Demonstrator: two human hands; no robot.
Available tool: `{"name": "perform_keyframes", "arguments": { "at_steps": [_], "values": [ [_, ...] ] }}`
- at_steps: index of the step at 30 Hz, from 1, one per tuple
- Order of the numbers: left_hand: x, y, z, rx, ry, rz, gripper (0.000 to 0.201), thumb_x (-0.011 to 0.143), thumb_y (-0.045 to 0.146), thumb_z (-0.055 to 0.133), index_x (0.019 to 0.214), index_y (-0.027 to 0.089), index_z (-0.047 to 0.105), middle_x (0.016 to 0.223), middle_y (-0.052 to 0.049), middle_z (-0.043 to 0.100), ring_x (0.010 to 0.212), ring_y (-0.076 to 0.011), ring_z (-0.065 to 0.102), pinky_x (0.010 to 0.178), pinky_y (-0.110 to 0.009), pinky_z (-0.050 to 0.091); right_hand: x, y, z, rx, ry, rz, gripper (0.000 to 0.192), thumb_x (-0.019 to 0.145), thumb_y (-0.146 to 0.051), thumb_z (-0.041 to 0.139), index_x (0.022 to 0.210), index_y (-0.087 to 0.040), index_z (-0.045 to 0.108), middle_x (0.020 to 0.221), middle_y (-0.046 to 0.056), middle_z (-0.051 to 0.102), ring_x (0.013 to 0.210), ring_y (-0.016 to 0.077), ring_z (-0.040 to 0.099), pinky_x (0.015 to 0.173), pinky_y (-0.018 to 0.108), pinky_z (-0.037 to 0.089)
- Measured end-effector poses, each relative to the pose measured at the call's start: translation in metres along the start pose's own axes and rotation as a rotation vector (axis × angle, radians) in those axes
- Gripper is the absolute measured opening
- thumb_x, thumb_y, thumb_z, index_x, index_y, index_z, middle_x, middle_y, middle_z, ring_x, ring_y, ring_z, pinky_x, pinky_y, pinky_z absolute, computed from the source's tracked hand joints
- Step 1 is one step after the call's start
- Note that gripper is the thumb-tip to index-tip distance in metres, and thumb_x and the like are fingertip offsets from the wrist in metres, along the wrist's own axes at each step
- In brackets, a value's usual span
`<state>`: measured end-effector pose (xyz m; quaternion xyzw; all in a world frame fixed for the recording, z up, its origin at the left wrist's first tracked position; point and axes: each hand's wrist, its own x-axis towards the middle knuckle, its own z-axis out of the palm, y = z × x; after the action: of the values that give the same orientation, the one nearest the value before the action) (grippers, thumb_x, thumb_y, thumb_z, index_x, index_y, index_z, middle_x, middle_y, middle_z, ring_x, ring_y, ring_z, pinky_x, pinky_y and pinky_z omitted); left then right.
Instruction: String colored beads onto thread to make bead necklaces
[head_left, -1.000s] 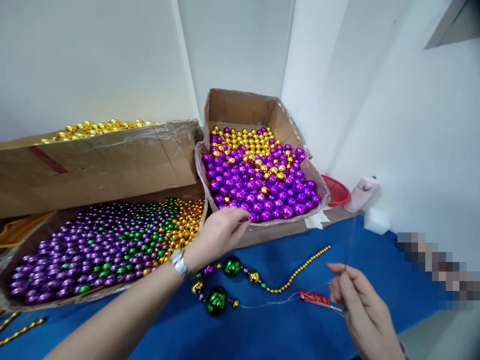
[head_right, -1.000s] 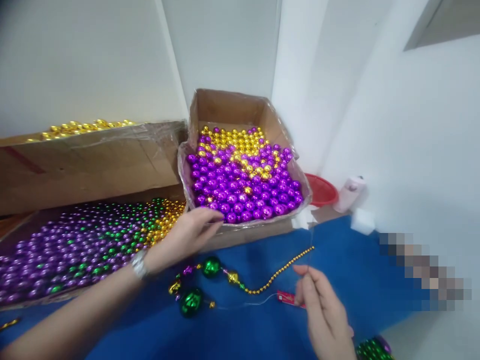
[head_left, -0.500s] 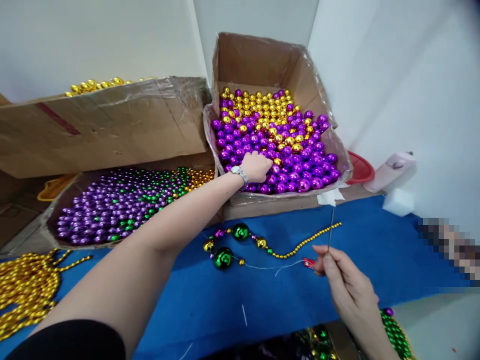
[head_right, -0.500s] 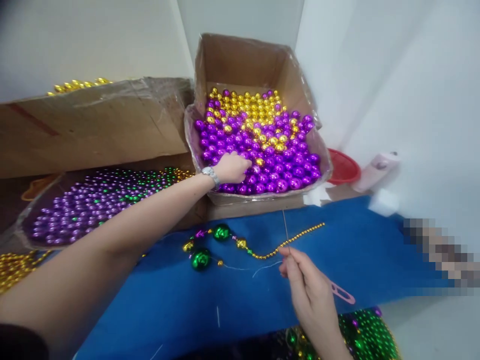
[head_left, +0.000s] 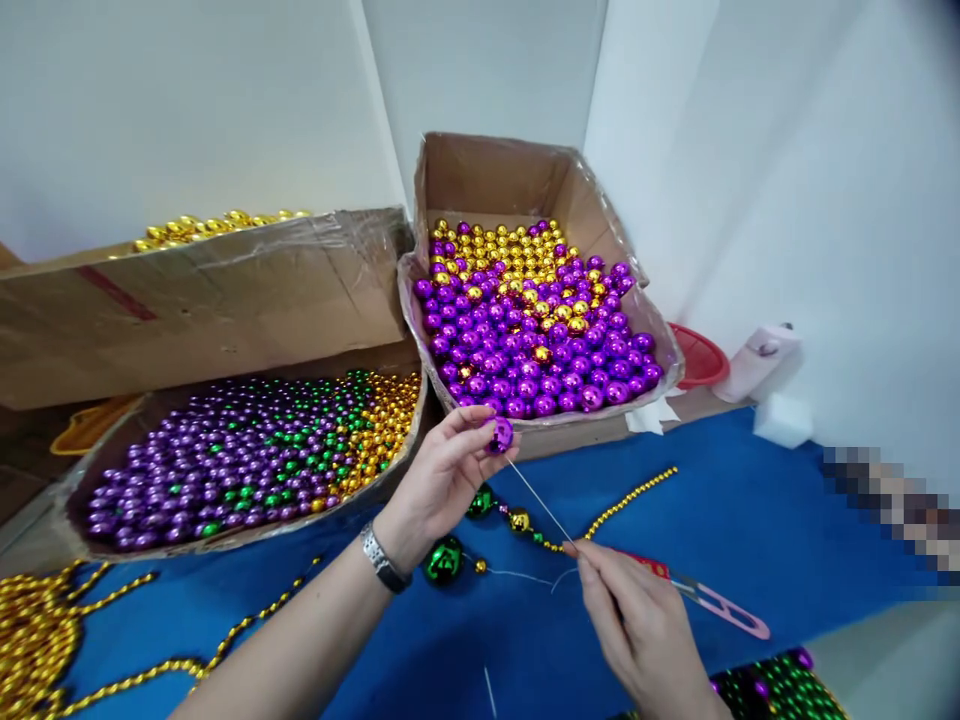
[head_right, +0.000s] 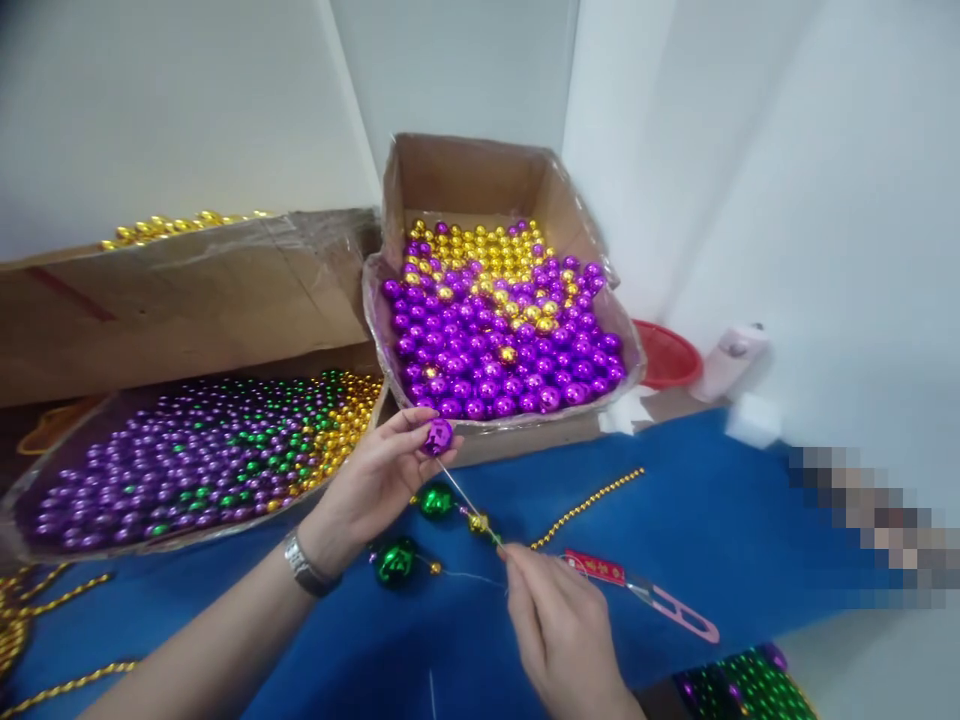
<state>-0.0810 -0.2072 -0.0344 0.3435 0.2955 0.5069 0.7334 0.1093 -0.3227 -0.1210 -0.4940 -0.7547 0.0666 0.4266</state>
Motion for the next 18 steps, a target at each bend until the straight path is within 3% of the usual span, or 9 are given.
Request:
{"name": "perform_keyframes", "arguments": {
  "at_steps": [8,14,18],
  "values": [
    [-0.016,-0.007,-0.006,0.135,0.028,0.08,0.023,0.078,0.014,0.064,0.098,0.016,0.054,0.093,-0.004,0.061,0.086,-0.016,0.062,0.083,-0.035,0.051,-0.005,0.0,0.004,-0.049,0.008,-0.026,0.023,0.089,-0.01,0.047,0.109,-0.015,0.058,0.091,0.007,0.07,0.083,0.016,0.067,0.077,0.027,0.053],
    [-0.029,-0.025,-0.011,0.41,0.026,0.262,0.038,0.069,0.012,0.074,0.1,0.017,0.053,0.101,-0.006,0.061,0.092,-0.0164,0.059,0.08,-0.028,0.05,-0.004,-0.003,0.011,-0.131,0.024,-0.044,0.023,0.089,-0.011,0.047,0.108,-0.014,0.059,0.087,0.008,0.07,0.078,0.0182,0.067,0.074,0.029,0.053],
    [-0.037,-0.033,-0.016,0.366,0.021,0.232,0.042,0.069,0.013,0.074,0.103,0.019,0.051,0.107,-0.008,0.059,0.098,-0.019,0.058,0.082,-0.031,0.05,-0.005,-0.001,0.017,-0.048,-0.003,-0.033,0.023,0.09,-0.011,0.045,0.108,-0.016,0.058,0.09,0.007,0.07,0.082,0.0165,0.067,0.075,0.027,0.053]
  ]
}}
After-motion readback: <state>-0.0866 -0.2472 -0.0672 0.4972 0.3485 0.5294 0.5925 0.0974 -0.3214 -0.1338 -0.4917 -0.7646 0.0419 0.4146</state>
